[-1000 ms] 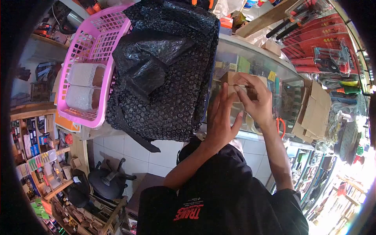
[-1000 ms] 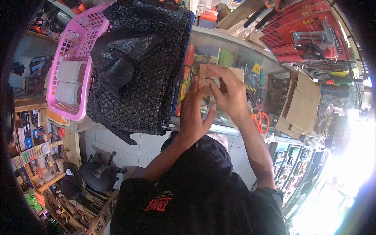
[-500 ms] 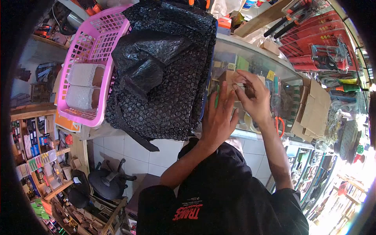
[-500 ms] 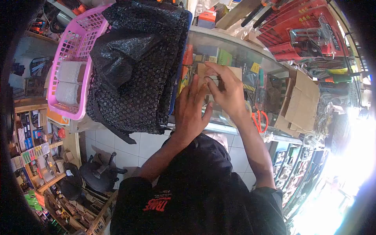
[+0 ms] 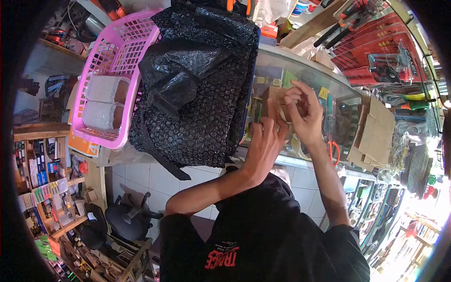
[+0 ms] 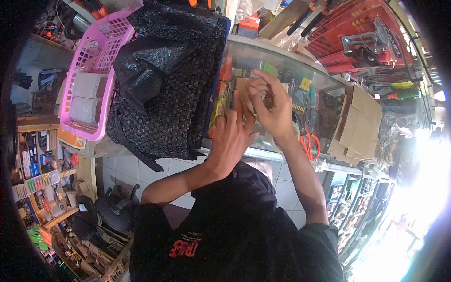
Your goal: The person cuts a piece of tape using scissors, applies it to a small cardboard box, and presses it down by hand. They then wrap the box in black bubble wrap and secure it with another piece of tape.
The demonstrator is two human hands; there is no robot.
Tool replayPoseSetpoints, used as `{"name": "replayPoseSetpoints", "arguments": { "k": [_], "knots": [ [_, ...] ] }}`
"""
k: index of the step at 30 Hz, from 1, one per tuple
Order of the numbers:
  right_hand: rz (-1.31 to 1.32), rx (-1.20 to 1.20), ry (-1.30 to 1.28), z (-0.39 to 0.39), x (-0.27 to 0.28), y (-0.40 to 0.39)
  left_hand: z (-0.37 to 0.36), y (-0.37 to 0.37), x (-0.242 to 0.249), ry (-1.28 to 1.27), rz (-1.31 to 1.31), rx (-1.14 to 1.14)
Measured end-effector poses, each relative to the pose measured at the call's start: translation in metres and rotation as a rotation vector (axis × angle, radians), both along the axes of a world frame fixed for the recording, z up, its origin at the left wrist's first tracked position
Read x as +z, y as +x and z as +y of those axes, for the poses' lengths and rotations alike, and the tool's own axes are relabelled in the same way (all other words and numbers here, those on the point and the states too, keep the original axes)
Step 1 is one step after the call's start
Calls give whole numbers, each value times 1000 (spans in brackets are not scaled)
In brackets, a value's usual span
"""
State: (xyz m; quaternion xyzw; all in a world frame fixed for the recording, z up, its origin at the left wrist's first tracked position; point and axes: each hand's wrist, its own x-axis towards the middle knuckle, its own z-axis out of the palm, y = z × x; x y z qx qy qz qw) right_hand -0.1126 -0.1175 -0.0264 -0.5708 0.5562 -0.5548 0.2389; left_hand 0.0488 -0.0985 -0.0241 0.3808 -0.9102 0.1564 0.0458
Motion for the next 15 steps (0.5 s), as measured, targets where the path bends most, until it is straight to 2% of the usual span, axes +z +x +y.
{"name": "replayPoseSetpoints", "arguments": {
  "k": [8,12,15],
  "knots": [
    [-26,-34,37,1,3,1,-2,8,1,-120,-146,-62],
    [-62,-30,26,-2,1,1,-6,10,4,-128,-119,-98],
    [39,-49,18,-1,3,2,-8,10,6,-106,-100,-117]
  ]
}}
